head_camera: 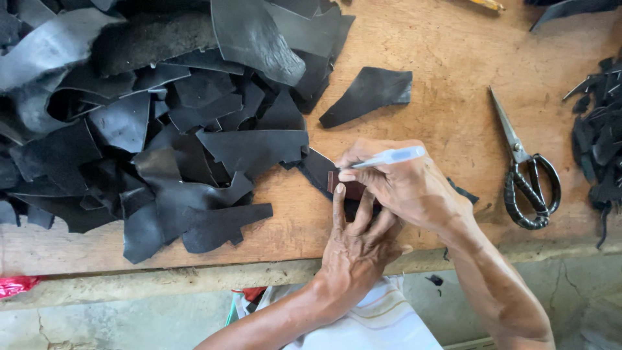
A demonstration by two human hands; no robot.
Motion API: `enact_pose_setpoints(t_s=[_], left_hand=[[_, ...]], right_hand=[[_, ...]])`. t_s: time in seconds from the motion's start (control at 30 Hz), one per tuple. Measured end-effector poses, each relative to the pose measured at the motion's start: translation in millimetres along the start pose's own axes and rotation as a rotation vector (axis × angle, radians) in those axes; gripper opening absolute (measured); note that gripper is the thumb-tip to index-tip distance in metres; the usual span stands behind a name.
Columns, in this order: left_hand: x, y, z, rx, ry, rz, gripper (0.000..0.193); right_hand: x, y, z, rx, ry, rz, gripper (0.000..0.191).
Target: The person uses a pattern piece to mark and cut black leather on a wooden workbench. They place the pattern on a leather piece, trace its outline with a pen, then cut along the marked line with shears. The process is repeated for additional pieces, with cut pieces set aside.
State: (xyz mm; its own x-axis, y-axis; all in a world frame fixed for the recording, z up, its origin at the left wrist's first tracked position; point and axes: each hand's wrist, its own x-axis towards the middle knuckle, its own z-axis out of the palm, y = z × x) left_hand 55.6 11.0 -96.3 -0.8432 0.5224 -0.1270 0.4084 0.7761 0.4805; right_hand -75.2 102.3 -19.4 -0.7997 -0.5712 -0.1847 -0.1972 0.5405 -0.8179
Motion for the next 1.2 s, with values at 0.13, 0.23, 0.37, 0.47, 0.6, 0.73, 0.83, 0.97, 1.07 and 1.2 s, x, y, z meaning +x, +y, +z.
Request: enact_pose_setpoints(t_s=[0.13, 0.23, 0.37, 0.47, 0.6, 0.73, 0.83, 0.97, 1.07, 1.2], left_hand=[[-1.5, 0.5, 0.4, 0.005, 0.068, -0.014, 0.063], [-3.5, 0.4, -0.4, 0.027, 0.083, -0.017, 0.065], [-1.7, 1.2, -1.6, 0.046, 0.117, -0.016, 0.064], [-1.9, 0.7, -2.3, 0.048, 0.083, -0.007, 0.062], [0.1, 1.8, -0.8, 0.041, 0.126, -0.001, 0.062], [1.7, 2.5, 1.0, 0.044, 0.128, -0.005, 0.061], [1.4, 3.8, 0.8, 0.039, 0.112, 0.002, 0.061], [1.4, 4.0, -0.9, 0.091, 0.174, -0.013, 0.067], [1.6, 4.3, -2.7, 0.123, 0.174, -0.018, 0.069], [2.7, 3.8, -4.3, 0.083, 0.11, 0.001, 0.066]], right_hand=[[2.1, 2.8, 1.1, -0.017, 0.023, -0.008, 0.014], [3.5, 3.8, 0.0, 0.001, -0.029, 0.0, 0.011], [4.7, 4.0, -3.1, 0.004, -0.03, 0.016, 0.015], [5.4, 3.5, -7.4, 0.048, -0.058, 0.079, 0.015], [7.3, 3.4, -11.2, 0.017, -0.071, 0.001, 0.009], [8.5, 5.1, -15.0, 0.062, -0.079, 0.005, 0.012], [6.8, 7.5, -14.0, 0.048, -0.06, -0.048, 0.013], [-2.3, 14.2, -20.8, 0.006, -0.028, 0.037, 0.018], [-7.9, 20.7, -23.5, -0.089, 0.017, -0.118, 0.018], [-9.8, 23.7, -22.1, -0.143, 0.032, -0.116, 0.017]])
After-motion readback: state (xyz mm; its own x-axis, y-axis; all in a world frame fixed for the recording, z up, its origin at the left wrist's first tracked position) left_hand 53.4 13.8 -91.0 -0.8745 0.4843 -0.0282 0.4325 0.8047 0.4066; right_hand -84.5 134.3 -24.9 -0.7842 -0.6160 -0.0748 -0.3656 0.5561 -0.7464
